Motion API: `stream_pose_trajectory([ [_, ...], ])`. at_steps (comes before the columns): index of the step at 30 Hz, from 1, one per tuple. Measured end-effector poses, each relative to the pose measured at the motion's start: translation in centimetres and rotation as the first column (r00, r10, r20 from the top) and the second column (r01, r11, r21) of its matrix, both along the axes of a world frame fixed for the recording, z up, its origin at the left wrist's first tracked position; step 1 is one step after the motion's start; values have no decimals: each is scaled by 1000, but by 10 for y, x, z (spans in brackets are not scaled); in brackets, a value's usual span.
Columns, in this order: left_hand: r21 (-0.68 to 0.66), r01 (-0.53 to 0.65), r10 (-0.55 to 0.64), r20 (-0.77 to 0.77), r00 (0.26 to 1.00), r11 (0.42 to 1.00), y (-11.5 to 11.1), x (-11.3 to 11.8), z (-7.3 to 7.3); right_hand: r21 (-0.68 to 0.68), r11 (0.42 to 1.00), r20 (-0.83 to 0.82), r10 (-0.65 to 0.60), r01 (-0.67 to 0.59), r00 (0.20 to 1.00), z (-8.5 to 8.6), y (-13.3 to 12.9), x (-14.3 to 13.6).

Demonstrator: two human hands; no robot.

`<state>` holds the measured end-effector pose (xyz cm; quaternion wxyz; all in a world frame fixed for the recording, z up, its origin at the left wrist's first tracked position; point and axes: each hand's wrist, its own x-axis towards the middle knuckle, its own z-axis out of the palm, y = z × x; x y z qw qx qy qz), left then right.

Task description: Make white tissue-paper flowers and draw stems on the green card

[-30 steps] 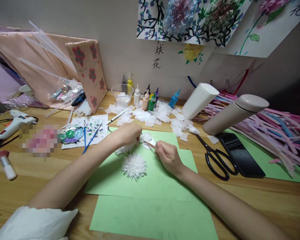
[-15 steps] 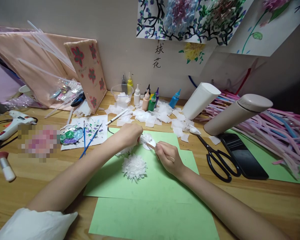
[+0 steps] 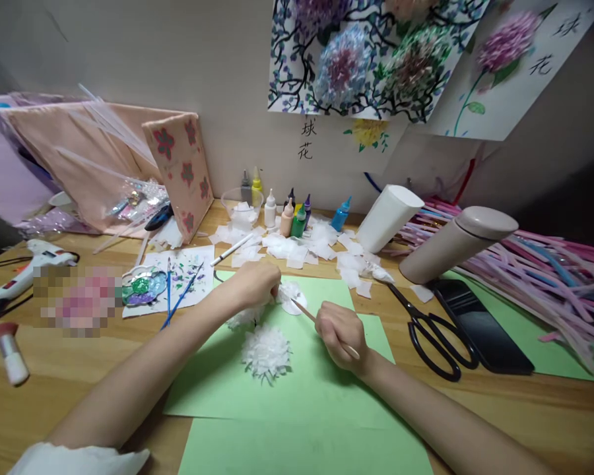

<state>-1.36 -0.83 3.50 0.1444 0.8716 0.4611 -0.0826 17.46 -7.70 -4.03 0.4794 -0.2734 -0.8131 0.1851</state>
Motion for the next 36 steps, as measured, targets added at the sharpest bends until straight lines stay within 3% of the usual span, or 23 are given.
stream_pose_trajectory([
  [2,62,-45,44,24,999,997,8,-9,1,37,999,-37,12,-11,999,0,-2,2],
  [6,216,-256,255,30,966,942,26,-32,-1,-29,999,-80,-15,12,997,1,-5,2],
  [11,135,-258,262,-14,965,957,38,-46,-13,-90,996,-78,-26,19,997,2,-3,0],
  [16,146,-299,297,32,954,943,42,-45,-21,-146,989,-77,-41,29,996,-1,-3,2],
  [27,284,-424,444,-8,896,860,47,-49,-20,-234,971,-114,-77,49,990,-2,-3,2],
  [36,286,-419,447,-36,894,862,47,-53,-22,-301,953,-151,-89,40,985,-2,-2,2],
])
